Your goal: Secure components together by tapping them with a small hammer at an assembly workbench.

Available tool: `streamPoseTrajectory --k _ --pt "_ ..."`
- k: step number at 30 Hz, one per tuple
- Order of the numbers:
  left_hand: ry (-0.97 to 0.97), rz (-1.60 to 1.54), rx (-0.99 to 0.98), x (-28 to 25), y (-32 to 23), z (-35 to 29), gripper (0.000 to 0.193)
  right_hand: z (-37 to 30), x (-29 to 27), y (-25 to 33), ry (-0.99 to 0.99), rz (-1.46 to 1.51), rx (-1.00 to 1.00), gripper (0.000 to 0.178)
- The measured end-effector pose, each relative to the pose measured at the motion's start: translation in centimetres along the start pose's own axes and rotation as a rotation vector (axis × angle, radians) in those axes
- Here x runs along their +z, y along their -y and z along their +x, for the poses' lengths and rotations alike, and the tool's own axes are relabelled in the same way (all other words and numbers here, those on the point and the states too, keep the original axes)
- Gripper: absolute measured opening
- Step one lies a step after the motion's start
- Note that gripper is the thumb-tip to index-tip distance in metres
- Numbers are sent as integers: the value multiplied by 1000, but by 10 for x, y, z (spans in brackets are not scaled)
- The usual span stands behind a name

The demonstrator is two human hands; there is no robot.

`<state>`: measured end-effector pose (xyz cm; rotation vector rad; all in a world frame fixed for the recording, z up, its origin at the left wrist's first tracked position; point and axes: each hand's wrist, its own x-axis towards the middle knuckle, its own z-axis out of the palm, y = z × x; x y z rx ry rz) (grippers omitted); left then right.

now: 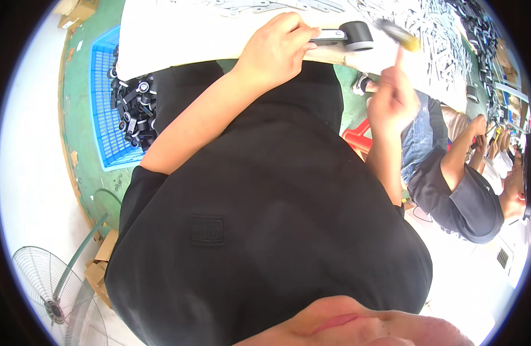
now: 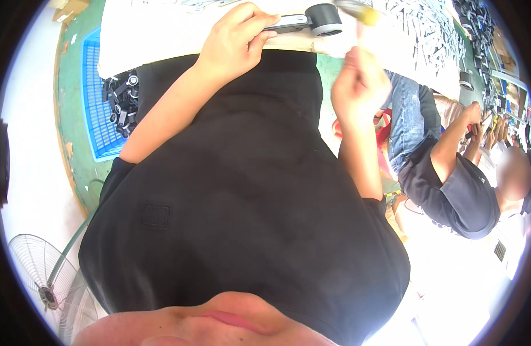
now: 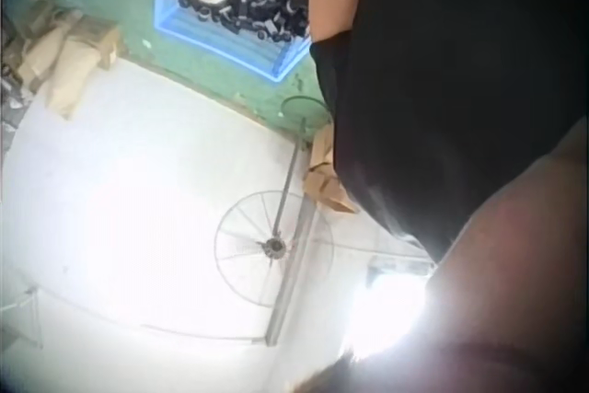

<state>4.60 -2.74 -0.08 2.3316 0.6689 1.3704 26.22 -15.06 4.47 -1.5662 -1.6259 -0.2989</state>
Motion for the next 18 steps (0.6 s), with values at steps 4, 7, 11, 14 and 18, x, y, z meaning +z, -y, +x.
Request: streamPoseTrajectory --k 4,7,11,14,18 --pt "9 41 23 -1 0 -1 27 7 -9 8 325 31 186 41" --pt "1 47 18 -1 -2 -1 27 -4 -10 2 -2 194 239 40" --pt "-30 38 35 1 -1 -1 27 6 6 22 337 -48 191 13" --pt "-19 53 22 1 -2 -3 26 1 5 -8 65 -33 -18 39" --pt "-34 44 24 2 -1 -3 26 -1 6 -2 60 -32 61 46"
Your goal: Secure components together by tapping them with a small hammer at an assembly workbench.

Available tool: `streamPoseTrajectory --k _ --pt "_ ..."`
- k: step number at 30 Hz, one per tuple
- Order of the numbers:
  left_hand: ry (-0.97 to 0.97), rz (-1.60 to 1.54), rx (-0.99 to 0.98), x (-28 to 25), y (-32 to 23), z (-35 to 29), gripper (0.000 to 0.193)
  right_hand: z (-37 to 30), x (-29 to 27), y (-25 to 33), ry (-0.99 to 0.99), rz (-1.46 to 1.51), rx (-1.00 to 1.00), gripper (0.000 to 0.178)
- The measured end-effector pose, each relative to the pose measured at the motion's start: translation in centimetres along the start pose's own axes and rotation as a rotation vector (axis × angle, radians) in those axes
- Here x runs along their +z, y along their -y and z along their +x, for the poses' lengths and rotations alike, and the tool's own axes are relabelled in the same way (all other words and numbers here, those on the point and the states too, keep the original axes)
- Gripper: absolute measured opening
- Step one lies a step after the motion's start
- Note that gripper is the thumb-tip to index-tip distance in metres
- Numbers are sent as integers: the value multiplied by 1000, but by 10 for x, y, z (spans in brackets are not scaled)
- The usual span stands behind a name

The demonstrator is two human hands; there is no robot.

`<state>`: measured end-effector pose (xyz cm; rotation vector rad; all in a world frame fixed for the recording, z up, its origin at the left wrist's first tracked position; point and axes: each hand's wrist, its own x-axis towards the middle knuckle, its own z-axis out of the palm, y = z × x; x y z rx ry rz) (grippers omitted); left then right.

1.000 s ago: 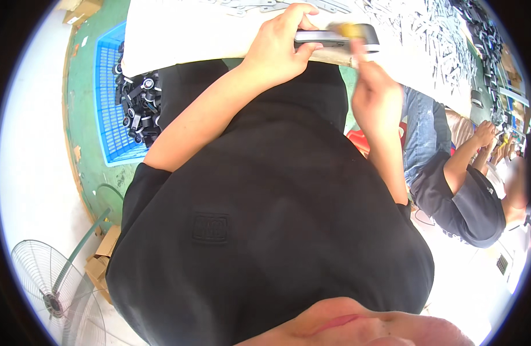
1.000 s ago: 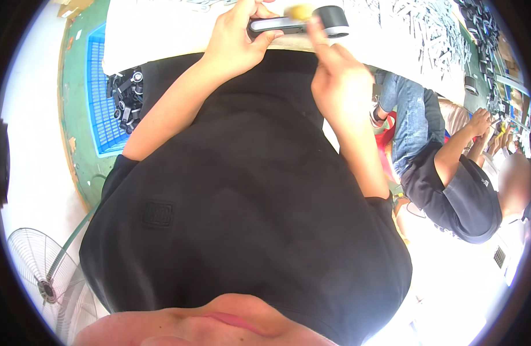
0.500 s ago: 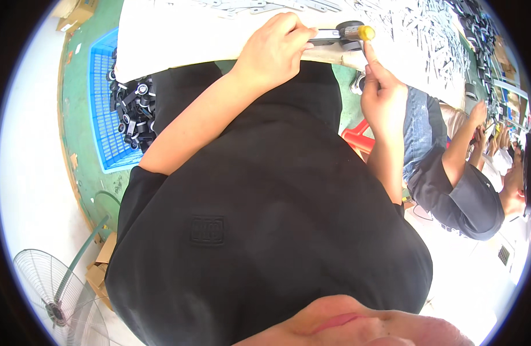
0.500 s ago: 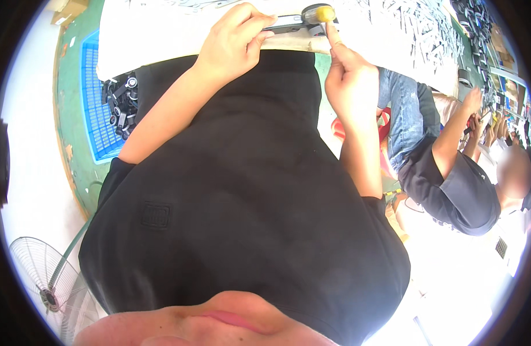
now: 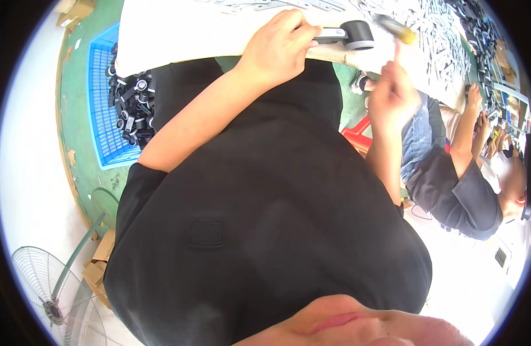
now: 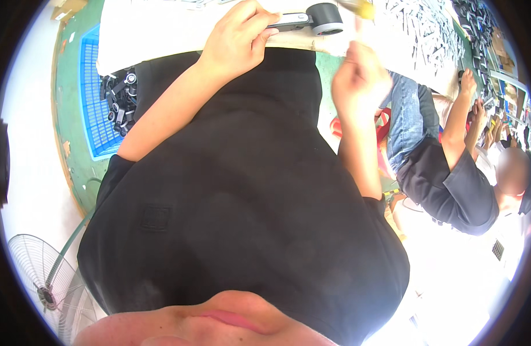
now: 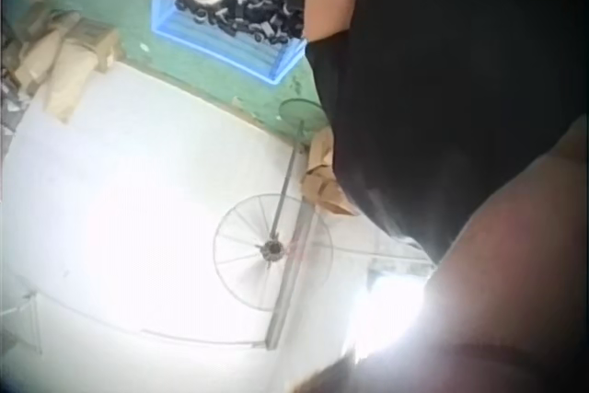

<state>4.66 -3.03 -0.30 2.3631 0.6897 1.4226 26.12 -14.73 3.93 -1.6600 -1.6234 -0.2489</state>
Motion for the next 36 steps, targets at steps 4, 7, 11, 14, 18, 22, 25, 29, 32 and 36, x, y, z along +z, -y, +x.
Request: streamPoseTrajectory --k 4,7,11,14,18,22,25,29,32,36 --pt "-5 8 13 2 3 -3 26 11 -3 16 211 -35 10 41" --pt "-11 1 20 3 5 -1 27 11 -6 8 -114 160 69 44" --pt "0 -59 -30 0 2 -2 25 5 -5 4 152 -27 -49 41" --pt "-11 -52 -25 -3 3 -2 25 10 -14 22 299 -35 153 41" --pt "2 -59 -40 -2 4 -1 26 0 1 10 -104 312 203 39" --pt "37 -130 -108 -7 4 -3 26 14 1 20 260 -11 10 43" --pt "63 -172 -170 -9 2 0 26 13 -1 21 85 193 80 41" --pt "62 -147 -161 -7 6 -3 31 5 4 18 -69 134 -60 42" --pt "-5 -209 -204 -6 6 -5 38 12 -2 36 349 -33 73 49" --pt "110 -324 -377 -20 -4 3 47 4 -6 49 53 150 -69 41"
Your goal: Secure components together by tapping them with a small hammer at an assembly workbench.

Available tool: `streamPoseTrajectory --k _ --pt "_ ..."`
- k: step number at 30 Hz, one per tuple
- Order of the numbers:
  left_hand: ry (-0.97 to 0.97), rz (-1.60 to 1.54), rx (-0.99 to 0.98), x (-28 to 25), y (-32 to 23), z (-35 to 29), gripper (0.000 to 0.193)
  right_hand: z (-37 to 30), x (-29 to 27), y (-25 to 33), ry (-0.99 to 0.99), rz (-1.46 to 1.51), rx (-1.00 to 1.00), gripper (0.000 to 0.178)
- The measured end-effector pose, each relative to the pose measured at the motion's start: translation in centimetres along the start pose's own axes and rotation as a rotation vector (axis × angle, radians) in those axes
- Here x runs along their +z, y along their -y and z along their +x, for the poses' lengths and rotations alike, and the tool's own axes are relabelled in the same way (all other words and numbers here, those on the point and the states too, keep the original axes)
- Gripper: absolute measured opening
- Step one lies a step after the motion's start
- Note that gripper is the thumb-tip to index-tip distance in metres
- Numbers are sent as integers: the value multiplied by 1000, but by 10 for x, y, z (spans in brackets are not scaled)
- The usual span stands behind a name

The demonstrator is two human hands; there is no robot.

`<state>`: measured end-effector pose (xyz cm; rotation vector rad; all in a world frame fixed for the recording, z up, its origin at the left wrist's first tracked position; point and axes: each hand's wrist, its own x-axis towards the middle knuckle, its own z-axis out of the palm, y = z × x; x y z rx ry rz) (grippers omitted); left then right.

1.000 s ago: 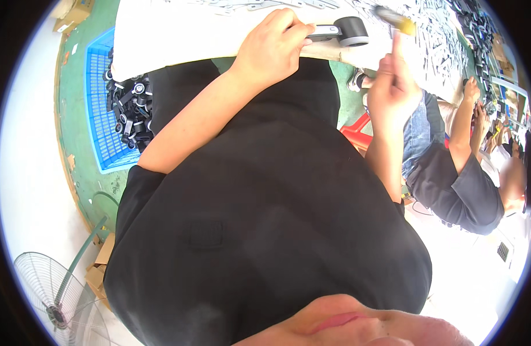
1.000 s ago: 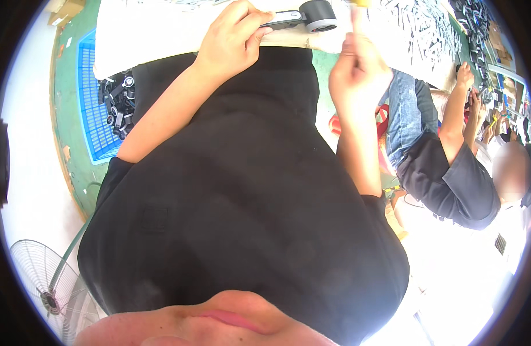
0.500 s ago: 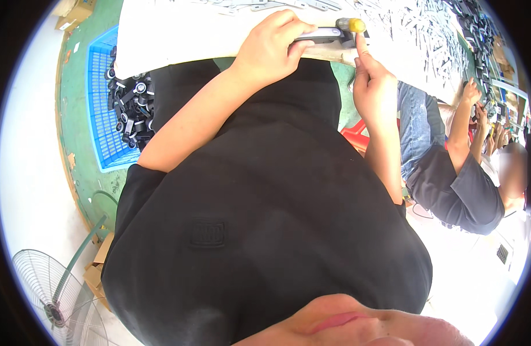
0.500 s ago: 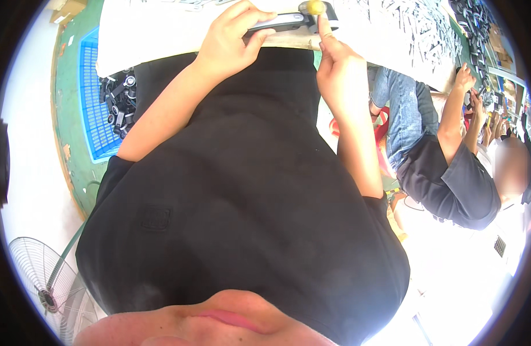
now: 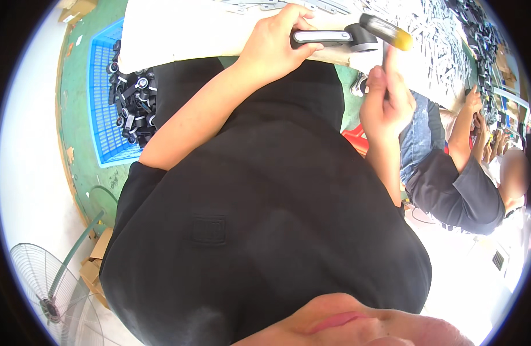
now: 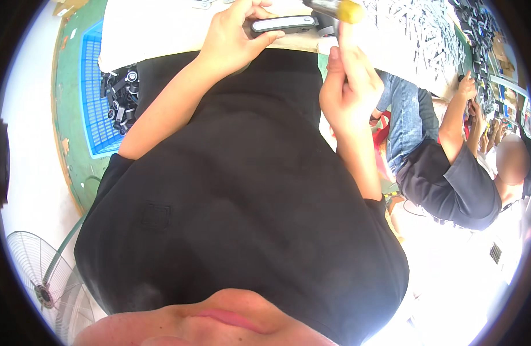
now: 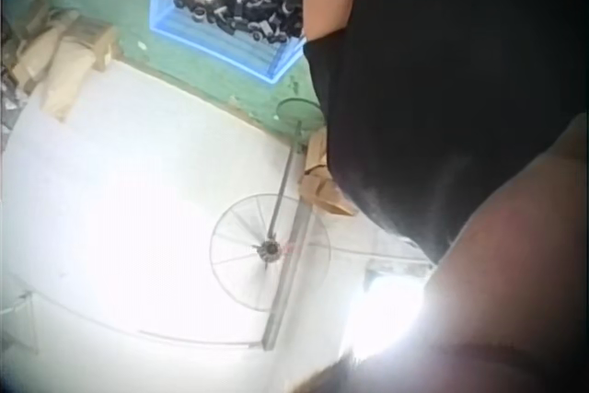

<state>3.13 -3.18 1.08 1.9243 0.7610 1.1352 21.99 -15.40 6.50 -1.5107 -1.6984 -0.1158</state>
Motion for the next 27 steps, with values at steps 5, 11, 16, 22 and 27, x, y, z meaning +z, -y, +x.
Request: streamPoseTrajectory --k 5,11,16,22,27 --pt "32 -60 -36 1 9 3 50 5 18 -3 226 -14 -181 38" --pt "-25 57 -130 -1 -1 5 62 -3 28 -1 -13 242 -68 35" --pt "-10 -41 -157 1 4 5 71 6 26 6 375 20 6 40" --pt "-51 -10 -95 3 7 -4 44 -16 22 -18 -167 318 -52 37" --pt "-60 245 272 10 24 -5 31 -20 20 -36 -223 651 227 42"
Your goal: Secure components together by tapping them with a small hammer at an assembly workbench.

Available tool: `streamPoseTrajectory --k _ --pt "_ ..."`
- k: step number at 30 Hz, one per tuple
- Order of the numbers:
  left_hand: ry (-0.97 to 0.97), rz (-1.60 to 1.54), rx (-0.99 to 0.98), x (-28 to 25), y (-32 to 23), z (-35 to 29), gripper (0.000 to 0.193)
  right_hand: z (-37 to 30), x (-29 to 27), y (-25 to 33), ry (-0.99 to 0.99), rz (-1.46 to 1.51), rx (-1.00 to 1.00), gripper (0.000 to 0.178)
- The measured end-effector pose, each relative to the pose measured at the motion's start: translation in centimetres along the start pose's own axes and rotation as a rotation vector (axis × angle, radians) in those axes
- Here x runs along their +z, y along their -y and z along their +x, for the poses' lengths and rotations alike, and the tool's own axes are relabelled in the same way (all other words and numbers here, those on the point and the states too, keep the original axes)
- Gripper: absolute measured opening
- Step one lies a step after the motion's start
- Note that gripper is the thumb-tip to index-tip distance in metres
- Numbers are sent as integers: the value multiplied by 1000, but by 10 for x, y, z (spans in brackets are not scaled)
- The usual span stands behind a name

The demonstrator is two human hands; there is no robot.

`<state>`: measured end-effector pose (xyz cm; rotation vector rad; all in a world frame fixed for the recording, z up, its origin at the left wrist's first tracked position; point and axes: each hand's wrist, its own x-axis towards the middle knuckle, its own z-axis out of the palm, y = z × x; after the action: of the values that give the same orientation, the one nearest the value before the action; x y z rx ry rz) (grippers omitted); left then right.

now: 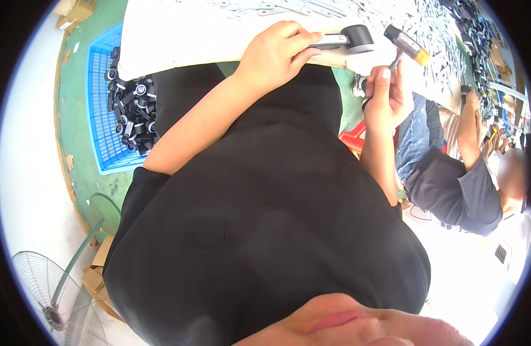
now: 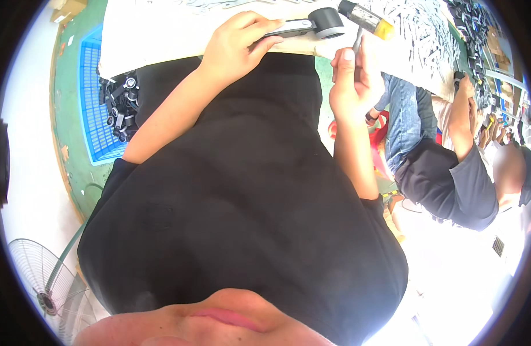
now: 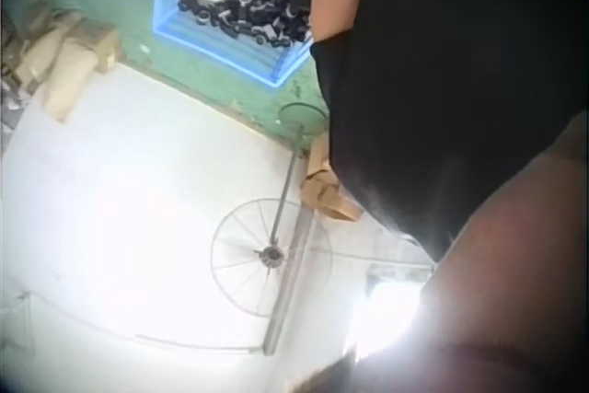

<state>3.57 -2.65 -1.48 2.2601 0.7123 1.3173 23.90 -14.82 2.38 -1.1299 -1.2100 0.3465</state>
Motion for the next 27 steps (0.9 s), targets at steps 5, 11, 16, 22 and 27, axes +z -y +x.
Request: streamPoseTrajectory --k 5,11,16,22,27 --pt "-59 -155 -149 -5 1 0 18 15 -3 -18 -93 96 266 41" --pt "-17 -1417 -924 -34 -10 12 30 34 -9 -48 -166 159 492 31" --pt "78 -1785 -847 -35 -19 18 35 62 1 -38 -100 125 664 27" --pt "225 -1840 -893 -28 -23 39 44 61 -5 -37 21 105 771 27" --pt "99 -1631 -967 -5 -20 97 37 58 -7 -36 18 133 795 22"
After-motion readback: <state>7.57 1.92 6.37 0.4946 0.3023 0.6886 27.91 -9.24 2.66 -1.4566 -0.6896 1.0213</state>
